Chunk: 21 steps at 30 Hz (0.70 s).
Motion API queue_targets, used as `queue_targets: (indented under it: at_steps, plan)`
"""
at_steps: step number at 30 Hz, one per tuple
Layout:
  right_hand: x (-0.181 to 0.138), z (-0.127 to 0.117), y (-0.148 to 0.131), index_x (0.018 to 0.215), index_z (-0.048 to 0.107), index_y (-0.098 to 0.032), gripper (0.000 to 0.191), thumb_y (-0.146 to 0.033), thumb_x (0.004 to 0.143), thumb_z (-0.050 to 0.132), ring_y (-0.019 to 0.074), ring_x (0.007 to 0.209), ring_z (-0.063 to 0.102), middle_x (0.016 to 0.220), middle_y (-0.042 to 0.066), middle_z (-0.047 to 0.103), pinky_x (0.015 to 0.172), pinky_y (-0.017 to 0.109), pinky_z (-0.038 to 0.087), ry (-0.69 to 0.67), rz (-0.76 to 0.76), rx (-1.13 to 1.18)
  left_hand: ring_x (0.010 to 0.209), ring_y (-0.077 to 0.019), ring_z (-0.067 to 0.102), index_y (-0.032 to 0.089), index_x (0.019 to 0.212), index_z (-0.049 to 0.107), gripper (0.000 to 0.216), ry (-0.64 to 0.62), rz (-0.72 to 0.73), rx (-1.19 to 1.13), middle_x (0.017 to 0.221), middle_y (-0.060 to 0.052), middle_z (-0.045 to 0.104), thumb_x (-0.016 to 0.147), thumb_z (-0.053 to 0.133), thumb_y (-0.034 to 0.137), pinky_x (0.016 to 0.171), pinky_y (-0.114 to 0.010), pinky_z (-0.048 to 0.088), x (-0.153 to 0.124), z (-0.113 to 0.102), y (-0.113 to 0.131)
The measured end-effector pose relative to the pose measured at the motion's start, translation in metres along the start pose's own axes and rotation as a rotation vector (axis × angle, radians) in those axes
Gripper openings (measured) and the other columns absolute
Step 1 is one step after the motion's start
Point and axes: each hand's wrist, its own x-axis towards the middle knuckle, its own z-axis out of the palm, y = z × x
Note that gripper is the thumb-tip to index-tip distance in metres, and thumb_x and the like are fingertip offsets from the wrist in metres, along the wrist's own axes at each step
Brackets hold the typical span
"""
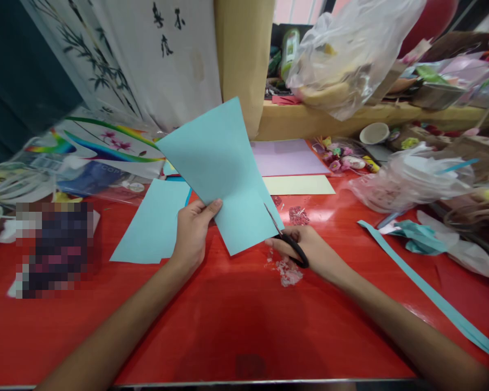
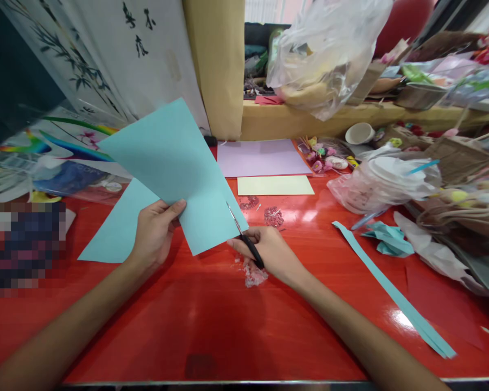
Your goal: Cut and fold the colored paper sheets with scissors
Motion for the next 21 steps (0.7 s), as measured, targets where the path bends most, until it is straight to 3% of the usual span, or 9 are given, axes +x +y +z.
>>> queue_targets:
  at_steps: [9, 21]
  plan:
    - [0.0006, 0.0003, 0.0019, 0.053, 0.046, -0.017, 0.037, -0.044, 0.070, 0.063, 0.0070, 0.033, 0.045, 0.042, -0.002, 0.050, 0.034, 0.021, 0.029, -0.006, 0.012, 0.081, 0.063, -0.0119, 0.056, 0.017, 0.066, 0.067, 0.009, -0.004, -0.020, 0.003, 0.067, -0.001, 0.064, 0.069, 0.069, 0.025, 0.068, -0.028, 0.047, -0.0024, 0.0034, -0.0002]
    - [0.0003, 0.0020, 0.0014, 0.055, 0.044, -0.017, 0.035, -0.041, 0.071, 0.063, 0.0061, 0.033, 0.042, 0.040, -0.003, 0.048, 0.035, 0.020, 0.028, 0.004, 0.002, 0.065, 0.067, -0.0136, 0.058, 0.016, 0.072, 0.068, 0.011, -0.009, -0.019, 0.024, 0.073, -0.003, 0.067, 0.070, 0.068, 0.027, 0.067, -0.028, 0.047, -0.0036, 0.0033, -0.0026]
